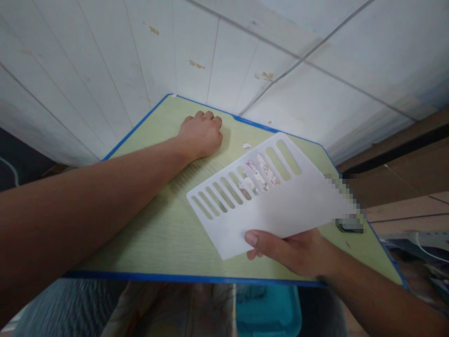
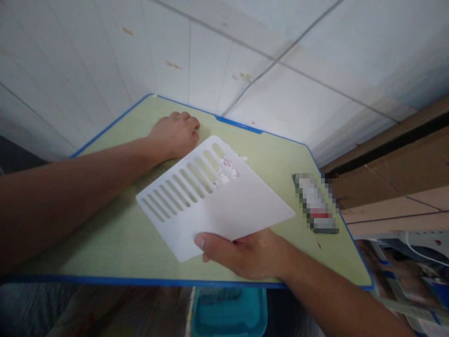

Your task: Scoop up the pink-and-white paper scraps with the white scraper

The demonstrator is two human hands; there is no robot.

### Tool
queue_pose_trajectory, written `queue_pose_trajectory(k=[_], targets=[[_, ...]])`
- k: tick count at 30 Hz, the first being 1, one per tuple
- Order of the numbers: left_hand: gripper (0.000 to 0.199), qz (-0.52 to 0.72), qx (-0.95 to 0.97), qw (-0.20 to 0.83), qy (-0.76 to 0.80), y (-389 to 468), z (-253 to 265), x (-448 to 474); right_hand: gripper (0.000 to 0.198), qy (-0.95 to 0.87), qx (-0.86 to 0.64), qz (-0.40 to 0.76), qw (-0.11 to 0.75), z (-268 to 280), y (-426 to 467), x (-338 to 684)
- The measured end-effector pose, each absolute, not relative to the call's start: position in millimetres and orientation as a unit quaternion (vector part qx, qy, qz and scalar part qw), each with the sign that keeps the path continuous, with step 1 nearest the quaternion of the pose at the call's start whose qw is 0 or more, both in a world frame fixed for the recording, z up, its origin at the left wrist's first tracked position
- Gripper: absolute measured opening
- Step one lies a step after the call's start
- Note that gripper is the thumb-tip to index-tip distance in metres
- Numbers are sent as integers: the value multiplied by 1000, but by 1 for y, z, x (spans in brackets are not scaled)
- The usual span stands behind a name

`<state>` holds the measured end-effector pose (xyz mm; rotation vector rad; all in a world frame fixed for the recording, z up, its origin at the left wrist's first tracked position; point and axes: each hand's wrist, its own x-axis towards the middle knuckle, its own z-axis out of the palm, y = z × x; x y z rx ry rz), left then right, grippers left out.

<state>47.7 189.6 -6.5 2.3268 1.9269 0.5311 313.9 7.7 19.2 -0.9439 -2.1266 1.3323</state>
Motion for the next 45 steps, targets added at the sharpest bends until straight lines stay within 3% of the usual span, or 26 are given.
queue_pose_trajectory(k=[13,33,37,41,45], targets=[[55,144,761,39,631,180,4,51,33,-760,-334,498,251,16,5,310],[58,131,772,28,622,175,6,52,28,-817,-295,458,191,20,3,314],[57,127,770,15,625,181,3,45,41,-753,-399,435,291,17,17,321],[52,133,795,13,591,198,-4,23,46,-674,-507,312,438,6,46,335],[54,147,797,5,586,210,-12,10,48,-668,-519,296,442,4,63,340]])
